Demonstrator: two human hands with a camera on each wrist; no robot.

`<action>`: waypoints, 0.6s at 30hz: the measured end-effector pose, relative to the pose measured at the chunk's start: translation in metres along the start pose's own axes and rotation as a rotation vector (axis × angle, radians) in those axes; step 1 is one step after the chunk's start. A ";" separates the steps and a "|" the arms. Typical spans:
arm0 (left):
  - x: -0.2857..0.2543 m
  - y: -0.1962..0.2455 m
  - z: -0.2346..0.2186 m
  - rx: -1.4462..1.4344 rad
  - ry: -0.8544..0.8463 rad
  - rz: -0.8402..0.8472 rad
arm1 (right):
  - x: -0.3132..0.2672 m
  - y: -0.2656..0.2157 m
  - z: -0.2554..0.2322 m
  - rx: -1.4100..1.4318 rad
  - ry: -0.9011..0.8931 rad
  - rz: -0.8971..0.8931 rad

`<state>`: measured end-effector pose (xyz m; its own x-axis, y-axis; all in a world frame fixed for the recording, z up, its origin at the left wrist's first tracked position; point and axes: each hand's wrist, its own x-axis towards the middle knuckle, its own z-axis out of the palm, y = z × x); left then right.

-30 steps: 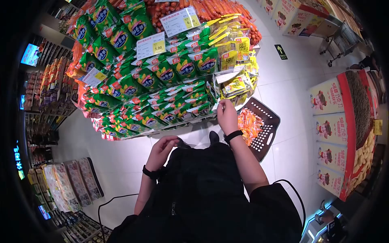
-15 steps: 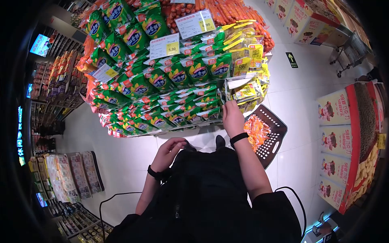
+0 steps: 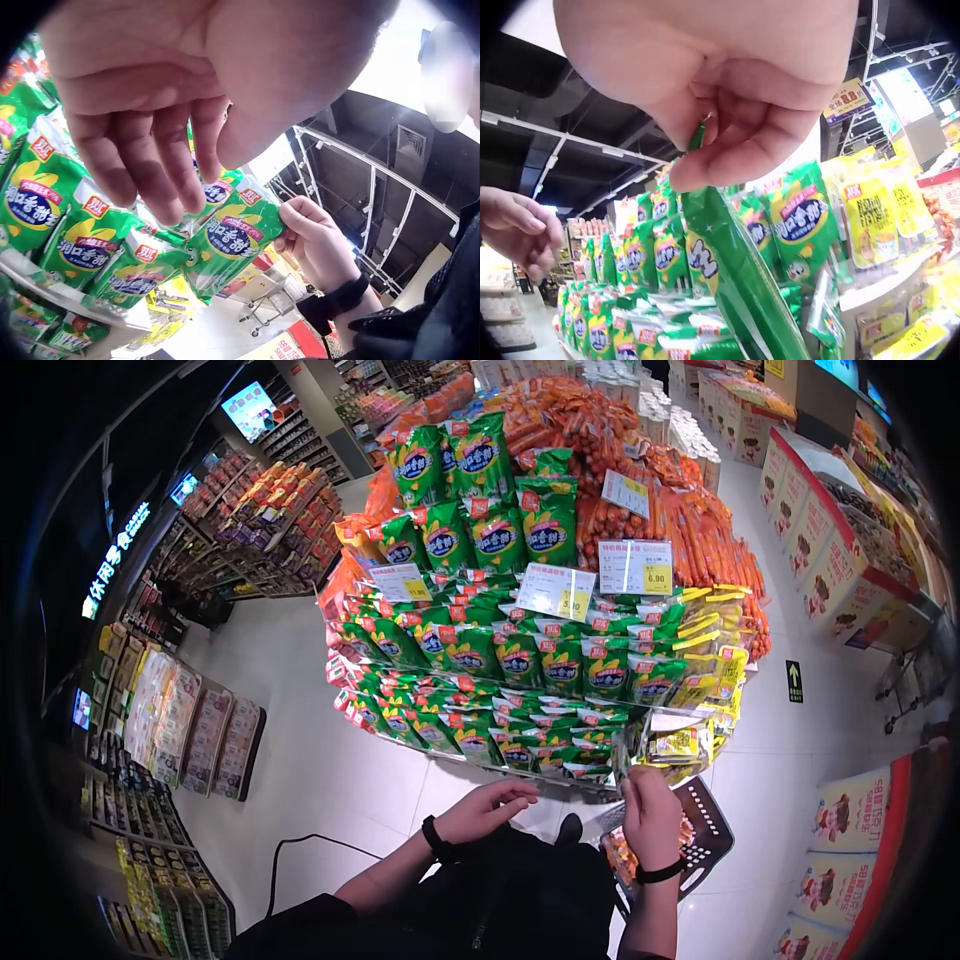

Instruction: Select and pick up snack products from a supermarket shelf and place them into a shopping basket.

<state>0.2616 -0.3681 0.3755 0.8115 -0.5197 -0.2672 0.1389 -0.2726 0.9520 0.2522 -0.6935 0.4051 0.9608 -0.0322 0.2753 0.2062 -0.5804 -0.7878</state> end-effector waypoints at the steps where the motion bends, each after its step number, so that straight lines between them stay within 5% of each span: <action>1: 0.003 0.003 0.000 0.016 -0.002 0.044 | 0.000 -0.005 -0.004 0.023 -0.041 -0.034; 7: 0.018 0.038 0.009 0.258 0.060 0.341 | 0.000 -0.040 -0.020 0.411 -0.091 -0.127; 10: 0.017 0.031 0.013 0.012 -0.108 0.134 | -0.008 -0.027 0.006 1.046 -0.133 0.117; 15: -0.002 0.040 0.027 -0.329 -0.131 -0.083 | 0.001 -0.025 0.036 1.044 -0.049 0.524; 18: -0.004 0.027 0.024 -0.297 -0.102 -0.113 | -0.006 -0.014 0.048 1.060 -0.198 0.644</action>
<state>0.2484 -0.3926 0.3983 0.7223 -0.5822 -0.3731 0.3965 -0.0933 0.9133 0.2526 -0.6456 0.3883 0.9346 0.1092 -0.3385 -0.3510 0.4366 -0.8284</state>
